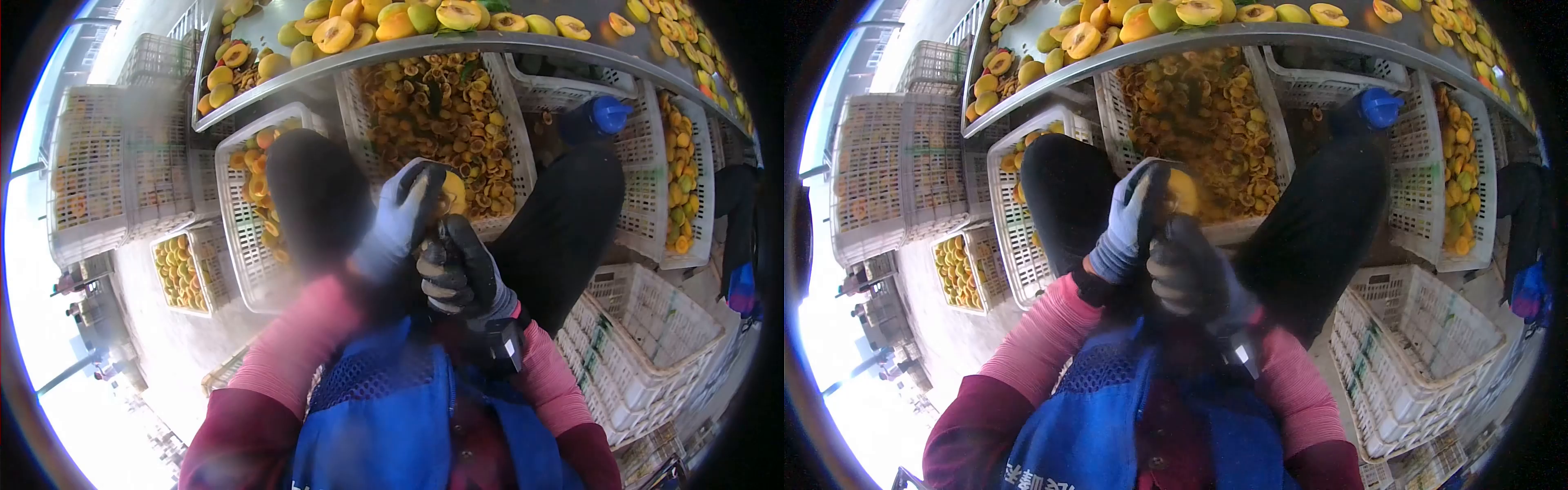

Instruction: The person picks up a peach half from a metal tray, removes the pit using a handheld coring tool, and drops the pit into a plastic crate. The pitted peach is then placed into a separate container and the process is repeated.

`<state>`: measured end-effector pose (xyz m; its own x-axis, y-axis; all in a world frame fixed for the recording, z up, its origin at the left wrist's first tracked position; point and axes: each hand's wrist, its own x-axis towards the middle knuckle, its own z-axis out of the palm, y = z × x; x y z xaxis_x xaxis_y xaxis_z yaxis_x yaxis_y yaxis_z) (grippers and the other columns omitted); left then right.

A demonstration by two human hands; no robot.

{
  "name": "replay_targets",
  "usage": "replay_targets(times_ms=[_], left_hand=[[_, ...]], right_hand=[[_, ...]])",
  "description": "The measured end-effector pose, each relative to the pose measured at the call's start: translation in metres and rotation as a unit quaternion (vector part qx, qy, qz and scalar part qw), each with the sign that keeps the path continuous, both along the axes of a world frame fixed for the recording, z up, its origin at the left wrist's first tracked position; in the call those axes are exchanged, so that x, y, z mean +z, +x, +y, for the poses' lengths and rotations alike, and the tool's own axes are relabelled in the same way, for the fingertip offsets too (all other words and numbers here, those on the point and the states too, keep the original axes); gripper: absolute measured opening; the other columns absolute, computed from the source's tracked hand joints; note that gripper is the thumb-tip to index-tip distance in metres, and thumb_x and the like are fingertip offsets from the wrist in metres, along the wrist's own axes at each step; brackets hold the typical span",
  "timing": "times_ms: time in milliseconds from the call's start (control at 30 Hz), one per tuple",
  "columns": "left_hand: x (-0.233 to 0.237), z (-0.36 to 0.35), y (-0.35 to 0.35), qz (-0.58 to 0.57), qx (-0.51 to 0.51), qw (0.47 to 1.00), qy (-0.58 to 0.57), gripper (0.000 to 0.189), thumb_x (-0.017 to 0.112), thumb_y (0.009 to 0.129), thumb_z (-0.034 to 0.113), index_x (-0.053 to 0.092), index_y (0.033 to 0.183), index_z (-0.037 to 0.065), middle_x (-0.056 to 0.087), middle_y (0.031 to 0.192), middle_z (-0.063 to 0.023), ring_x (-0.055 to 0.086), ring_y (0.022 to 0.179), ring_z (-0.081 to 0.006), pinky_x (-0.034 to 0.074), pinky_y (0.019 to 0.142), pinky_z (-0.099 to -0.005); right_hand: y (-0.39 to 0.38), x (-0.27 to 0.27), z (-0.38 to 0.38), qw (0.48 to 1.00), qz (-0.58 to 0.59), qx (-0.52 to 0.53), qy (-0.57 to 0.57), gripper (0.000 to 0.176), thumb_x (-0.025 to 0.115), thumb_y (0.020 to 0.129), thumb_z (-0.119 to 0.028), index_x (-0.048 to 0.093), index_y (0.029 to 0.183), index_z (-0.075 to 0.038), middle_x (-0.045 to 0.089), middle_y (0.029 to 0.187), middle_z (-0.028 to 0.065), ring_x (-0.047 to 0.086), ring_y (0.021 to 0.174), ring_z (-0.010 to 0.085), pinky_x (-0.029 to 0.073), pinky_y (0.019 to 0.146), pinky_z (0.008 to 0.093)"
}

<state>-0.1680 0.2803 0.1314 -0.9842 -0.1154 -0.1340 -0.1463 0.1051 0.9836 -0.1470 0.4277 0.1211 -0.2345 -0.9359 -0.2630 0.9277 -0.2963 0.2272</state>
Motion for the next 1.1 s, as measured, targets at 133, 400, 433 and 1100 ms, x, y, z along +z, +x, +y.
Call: replay_targets(times_ms=[133, 400, 433, 1100], left_hand=[[0.018, -0.028, -0.015, 0.13, -0.139, 0.954, -0.23, 0.024, 0.052, 0.086, 0.018, 0.059, 0.102, 0.0, 0.064, 0.081, -0.0099, 0.063, 0.075, -0.0201, 0.049, 0.068, -0.0294], [0.004, 0.001, 0.011, -0.113, 0.083, 0.959, 0.245, 0.039, 0.052, 0.088, 0.034, 0.055, 0.104, -0.001, 0.058, 0.088, -0.014, 0.058, 0.081, -0.0245, 0.047, 0.074, -0.0337], [0.002, -0.001, 0.013, -0.107, 0.1, 0.956, 0.254, 0.037, 0.054, 0.087, 0.029, 0.053, 0.107, -0.001, 0.058, 0.092, -0.0138, 0.058, 0.084, -0.0245, 0.047, 0.076, -0.0336], [0.065, -0.131, -0.137, -0.034, 0.129, 0.83, -0.542, 0.045, 0.06, 0.086, 0.035, 0.056, 0.115, 0.001, 0.063, 0.104, -0.018, 0.061, 0.095, -0.0264, 0.045, 0.084, -0.0323]], right_hand=[[-0.003, -0.008, -0.001, 0.99, -0.015, 0.04, -0.138, 0.042, 0.033, 0.095, -0.052, 0.05, 0.094, -0.013, 0.036, 0.06, -0.003, 0.036, 0.045, 0.0092, 0.028, 0.037, 0.0237], [0.001, -0.001, -0.016, 0.97, -0.055, -0.02, -0.236, 0.046, 0.037, 0.093, -0.053, 0.05, 0.096, -0.01, 0.039, 0.051, -0.0048, 0.036, 0.034, 0.0052, 0.031, 0.027, 0.0187], [0.0, -0.004, -0.017, 0.963, -0.024, -0.03, -0.266, 0.046, 0.037, 0.093, -0.053, 0.051, 0.097, -0.009, 0.039, 0.051, -0.0048, 0.036, 0.033, 0.0056, 0.031, 0.027, 0.0189], [-0.024, -0.063, -0.01, 0.999, -0.037, -0.027, -0.008, 0.045, 0.041, 0.093, -0.05, 0.059, 0.086, -0.01, 0.046, 0.061, -0.0012, 0.038, 0.043, 0.0083, 0.03, 0.037, 0.0222]])
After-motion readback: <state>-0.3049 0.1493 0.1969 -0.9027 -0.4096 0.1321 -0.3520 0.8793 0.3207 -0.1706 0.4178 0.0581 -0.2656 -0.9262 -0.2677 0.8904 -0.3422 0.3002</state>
